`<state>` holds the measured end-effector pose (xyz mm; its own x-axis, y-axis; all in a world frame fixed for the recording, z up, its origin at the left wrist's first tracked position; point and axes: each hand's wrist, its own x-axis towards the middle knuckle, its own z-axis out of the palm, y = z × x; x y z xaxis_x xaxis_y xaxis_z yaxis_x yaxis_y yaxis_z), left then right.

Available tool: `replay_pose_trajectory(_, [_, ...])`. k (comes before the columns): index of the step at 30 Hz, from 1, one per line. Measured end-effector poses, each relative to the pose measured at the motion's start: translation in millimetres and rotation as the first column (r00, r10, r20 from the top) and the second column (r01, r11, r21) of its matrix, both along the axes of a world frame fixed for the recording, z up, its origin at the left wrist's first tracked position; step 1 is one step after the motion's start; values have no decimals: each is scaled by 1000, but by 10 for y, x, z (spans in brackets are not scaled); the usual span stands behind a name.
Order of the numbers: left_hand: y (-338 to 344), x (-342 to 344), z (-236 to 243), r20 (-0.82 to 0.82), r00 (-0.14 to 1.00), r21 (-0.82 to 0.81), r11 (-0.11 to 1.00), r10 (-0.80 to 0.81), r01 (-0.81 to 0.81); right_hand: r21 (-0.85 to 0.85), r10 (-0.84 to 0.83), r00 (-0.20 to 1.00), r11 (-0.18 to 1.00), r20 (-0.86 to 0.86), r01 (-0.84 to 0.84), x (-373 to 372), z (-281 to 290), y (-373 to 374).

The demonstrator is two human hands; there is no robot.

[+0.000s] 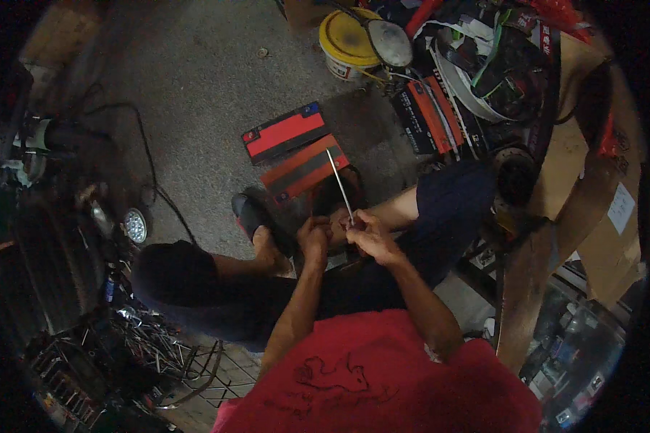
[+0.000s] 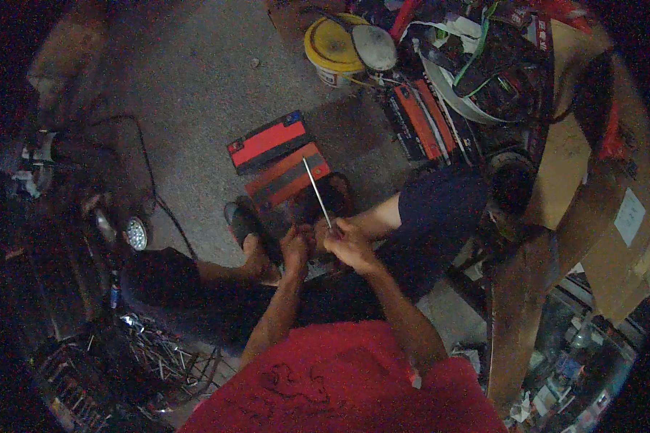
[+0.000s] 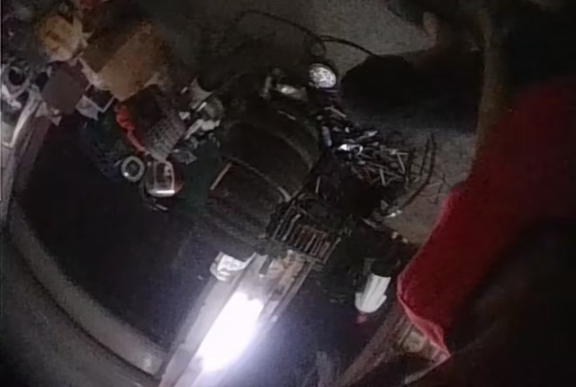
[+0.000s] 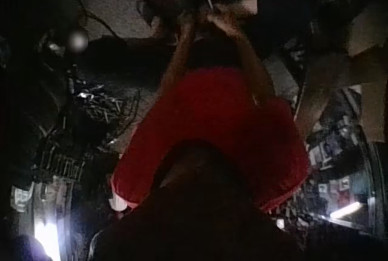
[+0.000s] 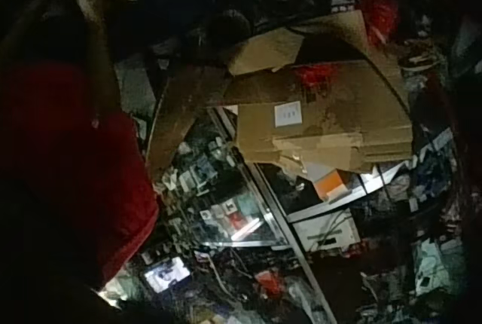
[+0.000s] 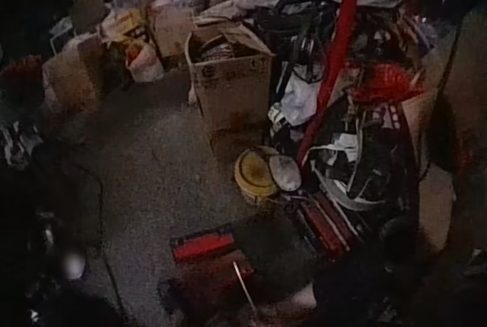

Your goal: The person sits on the floor and uses a screwdriver to tighten screws on two red and black batteries placed side by side. The person repeatedly adjusts the screwdriver and repositions the batteries while working.

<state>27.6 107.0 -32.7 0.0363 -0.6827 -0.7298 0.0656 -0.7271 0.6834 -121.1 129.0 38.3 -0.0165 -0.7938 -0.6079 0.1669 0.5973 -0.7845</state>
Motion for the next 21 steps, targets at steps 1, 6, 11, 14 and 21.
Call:
replay_pose_trajectory(1, [-4, -12, 5, 19, 1000, -9, 1000, -12, 12, 13, -4, 998, 1000, 66, 3, 10, -57, 50])
replay_pose_trajectory(6, [-85, -68, 57, 38, 998, 109, 993, -43, 39, -89, 96, 995, 991, -3, -96, 51, -210, 251])
replay_pose_trajectory(11, [-15, -63, 40, 75, 982, -125, 975, -176, 184, -90, 126, 896, 979, -425, -181, -9, 423, 147])
replay_pose_trajectory(14, [-10, -57, 75, 116, 965, -278, 925, -234, 258, -103, 84, 789, 978, -609, -184, -110, 688, 119])
replay_pose_trajectory(21, [-27, -202, 192, -39, 992, -165, 980, -120, 112, 6, 96, 580, 988, -809, -156, -395, 847, 64])
